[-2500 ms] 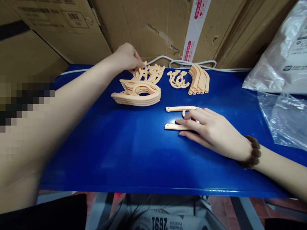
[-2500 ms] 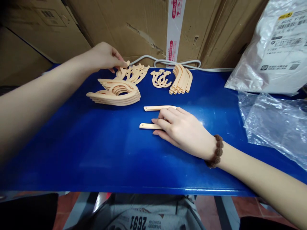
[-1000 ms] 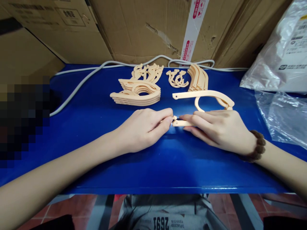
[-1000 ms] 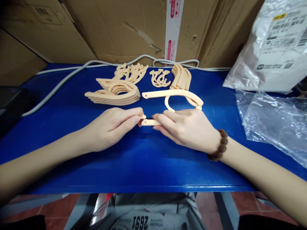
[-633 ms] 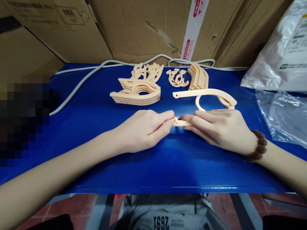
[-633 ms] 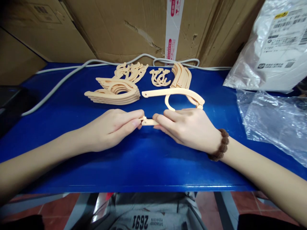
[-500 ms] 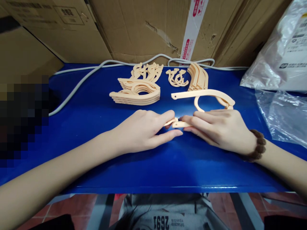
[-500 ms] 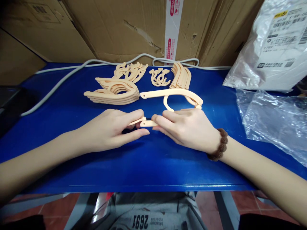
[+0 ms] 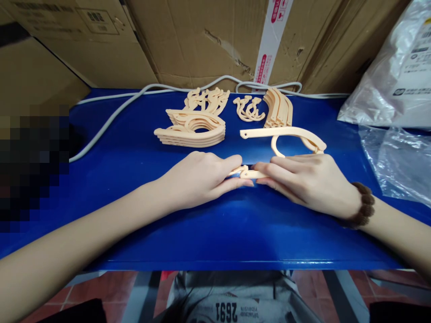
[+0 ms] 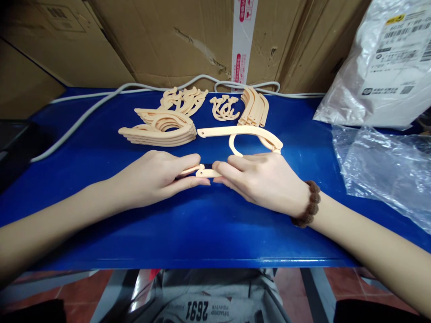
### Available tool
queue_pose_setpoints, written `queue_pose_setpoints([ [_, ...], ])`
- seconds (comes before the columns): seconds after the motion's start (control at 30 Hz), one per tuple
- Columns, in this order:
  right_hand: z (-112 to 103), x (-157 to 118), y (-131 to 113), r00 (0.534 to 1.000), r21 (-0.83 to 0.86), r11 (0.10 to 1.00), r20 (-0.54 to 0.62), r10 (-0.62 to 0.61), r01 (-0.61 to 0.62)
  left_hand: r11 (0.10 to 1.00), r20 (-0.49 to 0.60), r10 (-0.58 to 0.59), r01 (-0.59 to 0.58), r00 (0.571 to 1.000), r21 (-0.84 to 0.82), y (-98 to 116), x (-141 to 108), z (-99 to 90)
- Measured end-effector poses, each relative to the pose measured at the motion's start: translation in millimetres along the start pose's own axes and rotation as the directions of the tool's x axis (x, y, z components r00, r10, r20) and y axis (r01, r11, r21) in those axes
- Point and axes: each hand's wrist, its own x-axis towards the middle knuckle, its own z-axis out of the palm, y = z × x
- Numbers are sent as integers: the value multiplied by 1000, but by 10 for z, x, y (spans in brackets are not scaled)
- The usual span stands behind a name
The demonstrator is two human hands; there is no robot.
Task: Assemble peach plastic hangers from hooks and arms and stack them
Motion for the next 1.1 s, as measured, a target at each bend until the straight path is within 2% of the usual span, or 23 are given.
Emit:
queue_pose_setpoints([
  [0.17, 22, -15, -8, 998, 46, 999, 52, 27, -29, 973, -12, 25, -21, 1000, 230, 17, -3, 18],
  [0.23, 21, -11, -20, 998, 44, 998, 56, 42, -45, 952, -71, 82, -57, 994, 302, 13, -15, 41],
  [0.33, 19, -4, -35, 998, 34, 998, 41, 51, -52, 918, -186, 188, -106, 964, 381, -1, -30, 84],
  [0.43, 25, -8, -38, 998, 31, 998, 32, 52, -53, 891, -238, 246, -123, 940, 437, -15, -32, 108],
  [0.67, 43, -28, -20, 998, 76, 995, 32, 58, -61, 844, -233, 319, -163, 919, 511, -34, -21, 94],
  [0.9, 25, -29, 13, 993, 167, 981, 80, 85, -97, 772, -220, 394, -191, 893, 607, -52, -16, 82],
  [1.1, 10, -8, 37, 986, 289, 949, 140, 91, -129, 686, -244, 469, -175, 849, 706, -28, -22, 53],
])
